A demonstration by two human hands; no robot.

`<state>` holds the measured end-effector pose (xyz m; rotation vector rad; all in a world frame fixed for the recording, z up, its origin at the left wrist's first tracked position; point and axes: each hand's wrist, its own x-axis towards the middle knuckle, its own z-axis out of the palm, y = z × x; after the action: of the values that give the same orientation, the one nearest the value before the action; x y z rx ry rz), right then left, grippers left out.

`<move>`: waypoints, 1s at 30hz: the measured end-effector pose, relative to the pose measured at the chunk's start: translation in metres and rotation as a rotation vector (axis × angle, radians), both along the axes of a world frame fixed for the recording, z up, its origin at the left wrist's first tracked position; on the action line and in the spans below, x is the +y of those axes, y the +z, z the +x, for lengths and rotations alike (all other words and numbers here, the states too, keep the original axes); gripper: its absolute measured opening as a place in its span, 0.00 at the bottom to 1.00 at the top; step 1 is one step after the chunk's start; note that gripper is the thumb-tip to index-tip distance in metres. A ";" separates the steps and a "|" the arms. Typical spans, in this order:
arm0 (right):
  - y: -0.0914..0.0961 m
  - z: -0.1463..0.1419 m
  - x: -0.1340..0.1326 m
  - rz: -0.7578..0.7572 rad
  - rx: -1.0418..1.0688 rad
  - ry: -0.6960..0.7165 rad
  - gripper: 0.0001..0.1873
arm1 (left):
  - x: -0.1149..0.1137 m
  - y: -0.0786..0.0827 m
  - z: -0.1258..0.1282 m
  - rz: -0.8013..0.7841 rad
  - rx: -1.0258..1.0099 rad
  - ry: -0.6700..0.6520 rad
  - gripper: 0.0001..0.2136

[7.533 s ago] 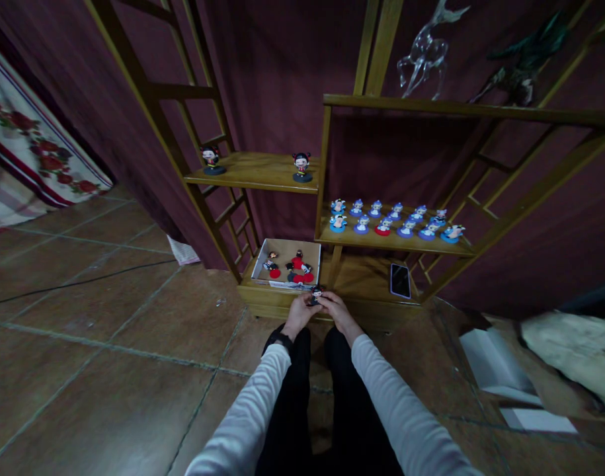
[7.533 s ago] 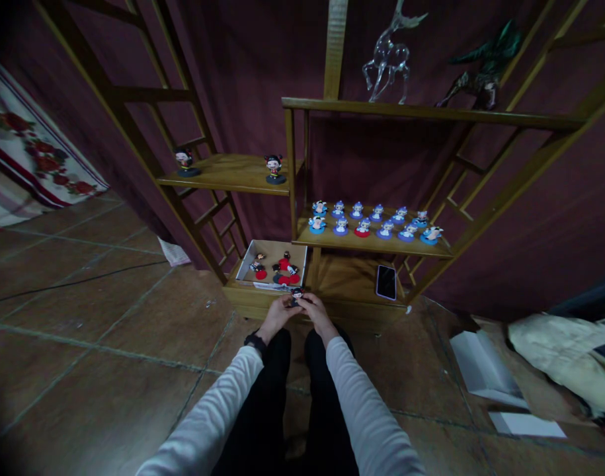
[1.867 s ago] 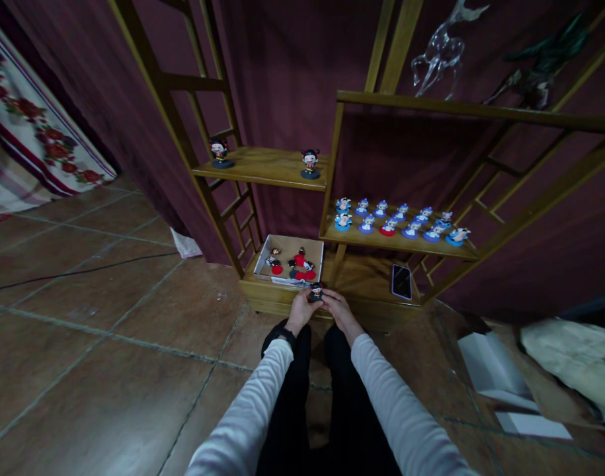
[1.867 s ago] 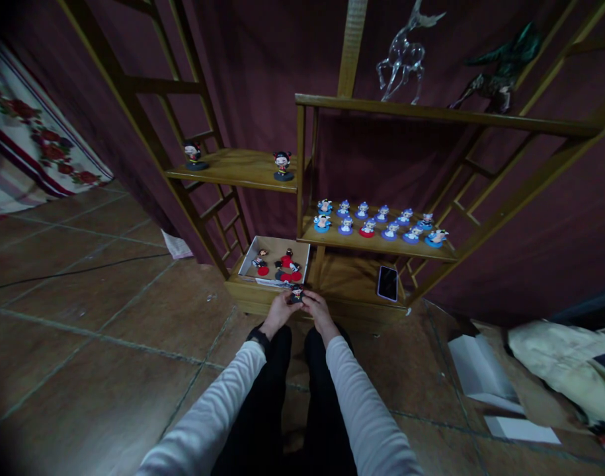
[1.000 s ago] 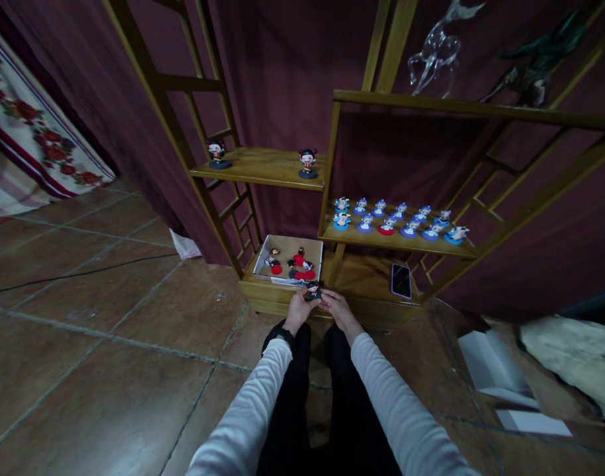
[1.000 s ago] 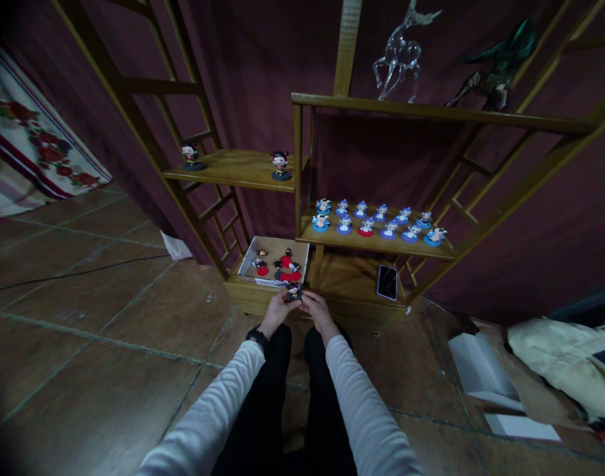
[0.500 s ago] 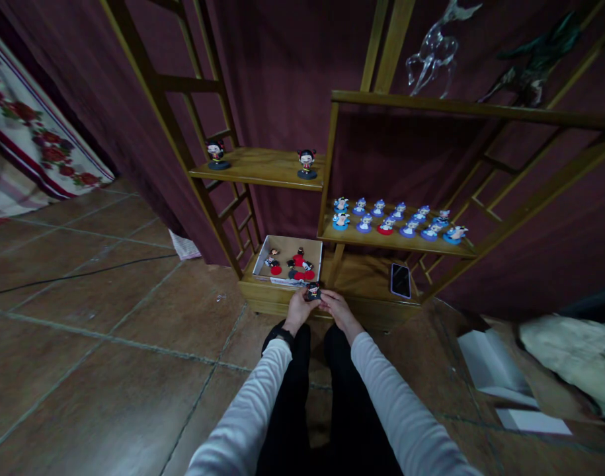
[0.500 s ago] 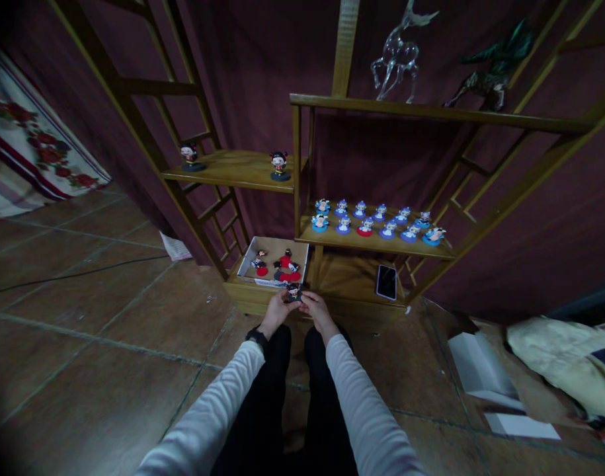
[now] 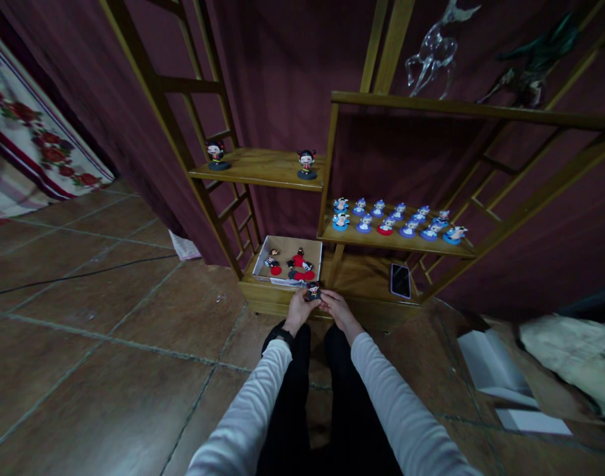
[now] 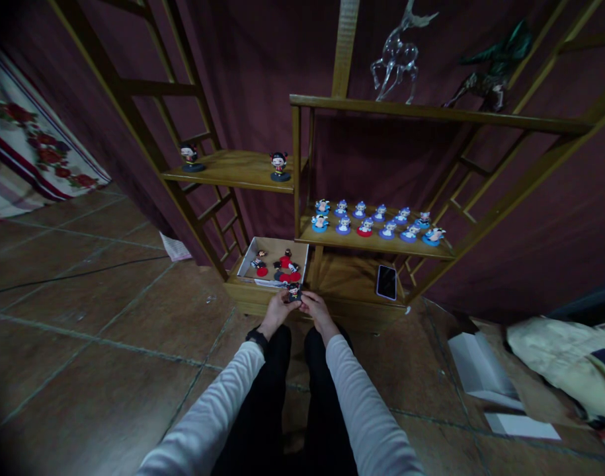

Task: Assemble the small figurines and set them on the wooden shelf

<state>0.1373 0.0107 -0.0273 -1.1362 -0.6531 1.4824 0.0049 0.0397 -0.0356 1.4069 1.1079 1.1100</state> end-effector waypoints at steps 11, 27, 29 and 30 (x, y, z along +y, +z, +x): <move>0.000 0.000 0.000 0.010 -0.012 0.010 0.22 | -0.004 0.011 0.001 0.022 0.019 0.002 0.15; -0.002 0.000 0.000 0.009 0.003 -0.002 0.20 | -0.001 0.005 0.000 0.013 0.006 -0.008 0.15; -0.002 0.000 -0.001 0.011 0.002 -0.005 0.20 | 0.000 0.002 -0.001 0.016 0.000 -0.010 0.15; -0.001 0.000 -0.001 0.012 0.003 -0.003 0.20 | 0.000 0.001 -0.001 0.017 -0.002 -0.014 0.15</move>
<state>0.1370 0.0099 -0.0287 -1.1245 -0.6573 1.4761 0.0042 0.0399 -0.0341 1.4243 1.0879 1.1128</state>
